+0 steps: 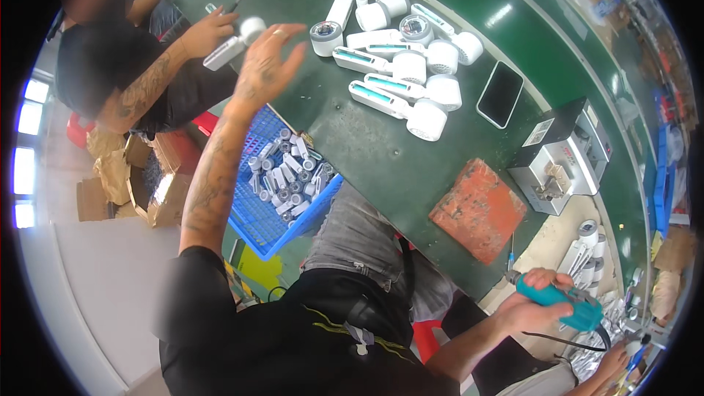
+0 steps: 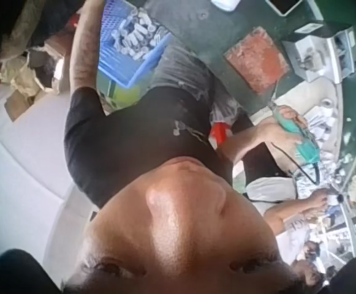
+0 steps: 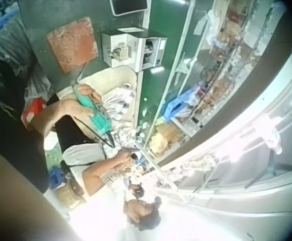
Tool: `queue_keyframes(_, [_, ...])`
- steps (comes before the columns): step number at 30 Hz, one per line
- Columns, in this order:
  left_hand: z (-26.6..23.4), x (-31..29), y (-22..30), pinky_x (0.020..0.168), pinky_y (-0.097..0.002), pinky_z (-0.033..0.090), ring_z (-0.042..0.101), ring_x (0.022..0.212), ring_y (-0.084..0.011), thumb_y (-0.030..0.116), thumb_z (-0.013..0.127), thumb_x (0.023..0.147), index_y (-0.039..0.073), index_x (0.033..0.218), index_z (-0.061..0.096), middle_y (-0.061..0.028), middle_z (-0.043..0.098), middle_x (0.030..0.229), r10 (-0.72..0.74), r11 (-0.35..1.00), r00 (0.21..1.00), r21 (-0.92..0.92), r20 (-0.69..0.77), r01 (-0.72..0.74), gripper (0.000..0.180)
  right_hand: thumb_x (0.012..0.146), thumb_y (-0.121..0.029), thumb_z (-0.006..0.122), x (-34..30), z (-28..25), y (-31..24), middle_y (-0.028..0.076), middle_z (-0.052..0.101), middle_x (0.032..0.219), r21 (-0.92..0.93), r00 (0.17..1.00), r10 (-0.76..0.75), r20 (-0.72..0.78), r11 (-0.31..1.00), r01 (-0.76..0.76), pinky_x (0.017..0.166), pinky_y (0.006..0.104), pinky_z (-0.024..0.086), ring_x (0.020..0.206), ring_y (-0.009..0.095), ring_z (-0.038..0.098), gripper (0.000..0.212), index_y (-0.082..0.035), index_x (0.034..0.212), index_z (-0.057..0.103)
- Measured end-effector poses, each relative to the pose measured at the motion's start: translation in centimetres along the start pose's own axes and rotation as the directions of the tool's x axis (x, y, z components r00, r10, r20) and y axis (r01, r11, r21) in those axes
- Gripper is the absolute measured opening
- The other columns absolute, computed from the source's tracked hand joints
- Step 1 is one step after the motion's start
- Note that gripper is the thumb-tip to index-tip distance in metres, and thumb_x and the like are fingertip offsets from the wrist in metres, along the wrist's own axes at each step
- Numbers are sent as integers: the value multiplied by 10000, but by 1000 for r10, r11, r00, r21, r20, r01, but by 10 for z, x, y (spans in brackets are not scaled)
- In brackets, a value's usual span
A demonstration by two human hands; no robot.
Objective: Assembling small handheld portable fans at a factory workbench using a motorized screwdriver.
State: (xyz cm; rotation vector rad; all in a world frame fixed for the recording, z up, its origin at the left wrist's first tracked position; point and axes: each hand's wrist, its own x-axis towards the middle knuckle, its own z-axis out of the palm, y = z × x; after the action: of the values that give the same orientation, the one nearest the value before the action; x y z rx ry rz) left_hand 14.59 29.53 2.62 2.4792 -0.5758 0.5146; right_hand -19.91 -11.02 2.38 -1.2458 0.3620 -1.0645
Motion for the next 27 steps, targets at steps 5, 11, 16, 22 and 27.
queue_keyframes(5, [56,30,-19,918,-406,534,676,1076,-358,383,719,927,3,1275,606,-247,690,1113,-224,972,974,77,39,221,528,1036,-517,541,4,6,12,95,558,823,-319,989,-103,103,939,131,760,351,467,782,219,578,617,66,1233,506])
queue_keyframes(11, [2,14,11,883,-361,537,667,1030,-234,377,636,987,-25,1268,589,-146,684,1131,-491,720,856,-629,-162,294,493,1042,-388,584,-3,-4,4,153,617,1047,-592,992,-115,43,797,118,915,383,473,1000,256,607,581,86,1353,458])
queue_keyframes(16, [-16,-17,74,791,-354,532,675,1006,-217,346,564,1016,30,1160,620,-190,688,1197,-466,-78,851,-970,241,232,352,1025,-264,607,-16,-20,24,195,560,1235,-677,803,-588,-98,631,380,1008,419,438,1114,279,566,486,63,1343,439])
queue_keyframes(22, [29,-45,131,499,-236,423,613,643,-119,487,435,1031,-55,1199,648,-120,726,930,1,13,722,-722,692,692,606,762,-258,917,-47,57,28,194,473,1435,-246,842,118,527,969,18,977,429,528,1255,314,570,986,13,1535,367])
queue_keyframes(27, [62,-62,193,647,-254,473,674,839,-145,600,395,1055,-27,1298,614,-136,734,1014,55,-46,635,-634,770,772,707,783,14,840,-45,80,20,230,661,1299,-266,720,12,694,934,241,954,396,557,1168,326,679,579,16,1324,635])
